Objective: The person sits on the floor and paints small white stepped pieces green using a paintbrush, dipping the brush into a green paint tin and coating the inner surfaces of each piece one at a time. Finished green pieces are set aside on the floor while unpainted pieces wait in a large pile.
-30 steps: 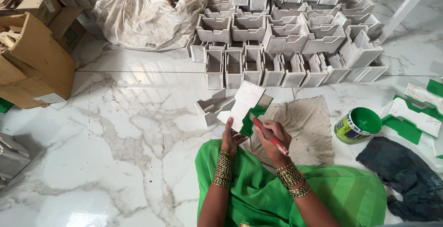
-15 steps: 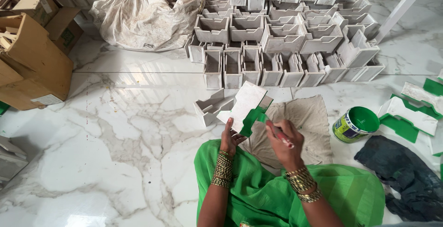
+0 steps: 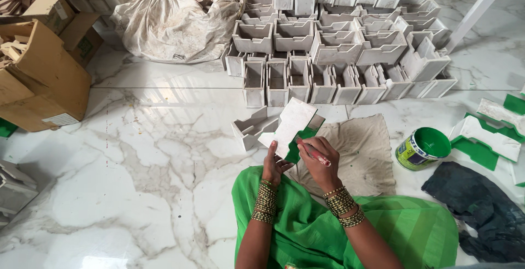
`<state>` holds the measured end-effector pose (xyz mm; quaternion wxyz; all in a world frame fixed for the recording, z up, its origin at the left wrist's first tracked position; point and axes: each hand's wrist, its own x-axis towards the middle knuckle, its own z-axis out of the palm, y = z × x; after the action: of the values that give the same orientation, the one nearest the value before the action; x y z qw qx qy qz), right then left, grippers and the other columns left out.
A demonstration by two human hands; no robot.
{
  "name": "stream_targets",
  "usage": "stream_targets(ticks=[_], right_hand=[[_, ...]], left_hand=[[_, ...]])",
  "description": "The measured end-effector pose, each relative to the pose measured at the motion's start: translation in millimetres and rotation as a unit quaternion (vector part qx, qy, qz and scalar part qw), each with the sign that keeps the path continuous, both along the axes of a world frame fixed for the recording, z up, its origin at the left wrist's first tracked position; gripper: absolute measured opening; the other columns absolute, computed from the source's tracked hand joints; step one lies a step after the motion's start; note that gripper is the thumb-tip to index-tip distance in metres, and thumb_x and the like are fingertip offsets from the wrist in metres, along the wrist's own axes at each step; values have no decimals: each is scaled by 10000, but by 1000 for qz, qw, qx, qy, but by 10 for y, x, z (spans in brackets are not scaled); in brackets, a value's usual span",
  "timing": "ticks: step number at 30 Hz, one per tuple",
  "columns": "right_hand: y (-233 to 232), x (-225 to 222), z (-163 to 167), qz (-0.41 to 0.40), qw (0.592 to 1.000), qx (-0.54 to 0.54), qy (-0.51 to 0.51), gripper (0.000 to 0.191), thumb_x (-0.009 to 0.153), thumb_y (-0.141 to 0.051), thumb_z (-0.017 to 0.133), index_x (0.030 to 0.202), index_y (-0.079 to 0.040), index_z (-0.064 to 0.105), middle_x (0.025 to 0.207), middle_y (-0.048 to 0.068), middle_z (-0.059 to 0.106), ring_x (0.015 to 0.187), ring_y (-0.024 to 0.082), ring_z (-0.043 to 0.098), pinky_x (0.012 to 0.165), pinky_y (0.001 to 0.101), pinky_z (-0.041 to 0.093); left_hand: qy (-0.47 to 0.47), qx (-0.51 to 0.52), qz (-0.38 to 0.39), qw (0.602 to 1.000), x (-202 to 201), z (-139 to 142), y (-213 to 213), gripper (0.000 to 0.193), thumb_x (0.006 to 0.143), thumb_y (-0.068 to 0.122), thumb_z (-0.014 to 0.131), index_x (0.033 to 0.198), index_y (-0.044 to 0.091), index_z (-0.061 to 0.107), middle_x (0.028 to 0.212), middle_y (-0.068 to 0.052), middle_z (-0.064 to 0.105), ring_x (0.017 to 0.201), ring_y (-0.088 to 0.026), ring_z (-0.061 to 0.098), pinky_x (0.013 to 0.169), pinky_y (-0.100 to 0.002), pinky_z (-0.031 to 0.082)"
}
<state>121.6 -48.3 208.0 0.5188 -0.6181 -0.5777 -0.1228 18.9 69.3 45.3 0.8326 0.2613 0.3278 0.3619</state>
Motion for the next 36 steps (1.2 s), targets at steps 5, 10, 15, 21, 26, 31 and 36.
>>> stream_targets(ticks=[5, 10, 15, 21, 26, 31, 36], right_hand=[[-163, 65, 107, -27, 999, -15, -23, 204, 797, -74, 837, 903, -74, 662, 886, 74, 701, 780, 277, 707, 653, 375, 560], [-486, 133, 326, -66, 996, -60, -4, 174, 806, -81, 847, 864, -81, 682, 841, 63, 711, 728, 259, 704, 630, 372, 552], [-302, 27, 248, -4, 1000, 3, 17, 196, 814, -80, 847, 932, -70, 691, 887, 74, 714, 767, 241, 715, 658, 346, 568], [-59, -48, 10, 9, 1000, -3, -18, 206, 797, -74, 842, 928, -76, 683, 910, 69, 711, 808, 256, 714, 669, 358, 573], [-380, 108, 119, -58, 997, -59, -11, 206, 782, -90, 869, 861, -78, 679, 836, 72, 694, 739, 250, 694, 632, 365, 549], [-676, 411, 360, -63, 997, -34, 29, 165, 822, -51, 838, 942, -51, 724, 900, 73, 719, 766, 191, 705, 662, 321, 555], [-520, 512, 350, -25, 988, 1, 150, 181, 874, -3, 813, 1033, -8, 727, 1001, 98, 719, 860, 174, 700, 757, 319, 558]], left_hand=[[12, -3, 7, 1000, 28, 5, 3, 727, 852, 636, 641, 1348, 113, 549, 1059, -120, 670, 841, -273, 685, 740, -419, 603], [4, -3, 12, 1000, 30, 11, -5, 752, 851, 635, 660, 1348, 83, 549, 1054, -117, 676, 825, -261, 686, 724, -411, 604], [5, 0, 14, 1000, 11, 0, -12, 733, 864, 629, 654, 1340, 81, 549, 1014, -102, 651, 797, -253, 679, 713, -411, 611], [5, -5, 1, 1000, -10, -7, -7, 743, 871, 630, 638, 1362, 83, 534, 1025, -100, 657, 804, -253, 678, 719, -412, 612], [9, 7, 0, 1000, 19, -9, -3, 788, 859, 644, 647, 1382, 66, 534, 1058, -127, 668, 822, -261, 679, 717, -414, 607], [11, -13, 0, 1000, 22, 0, 21, 847, 826, 711, 609, 1380, 75, 541, 1146, -133, 696, 843, -253, 685, 731, -407, 604], [-3, -30, -7, 1000, -9, 15, 33, 936, 824, 769, 581, 1385, 22, 523, 1157, -162, 697, 879, -272, 693, 755, -413, 611]])
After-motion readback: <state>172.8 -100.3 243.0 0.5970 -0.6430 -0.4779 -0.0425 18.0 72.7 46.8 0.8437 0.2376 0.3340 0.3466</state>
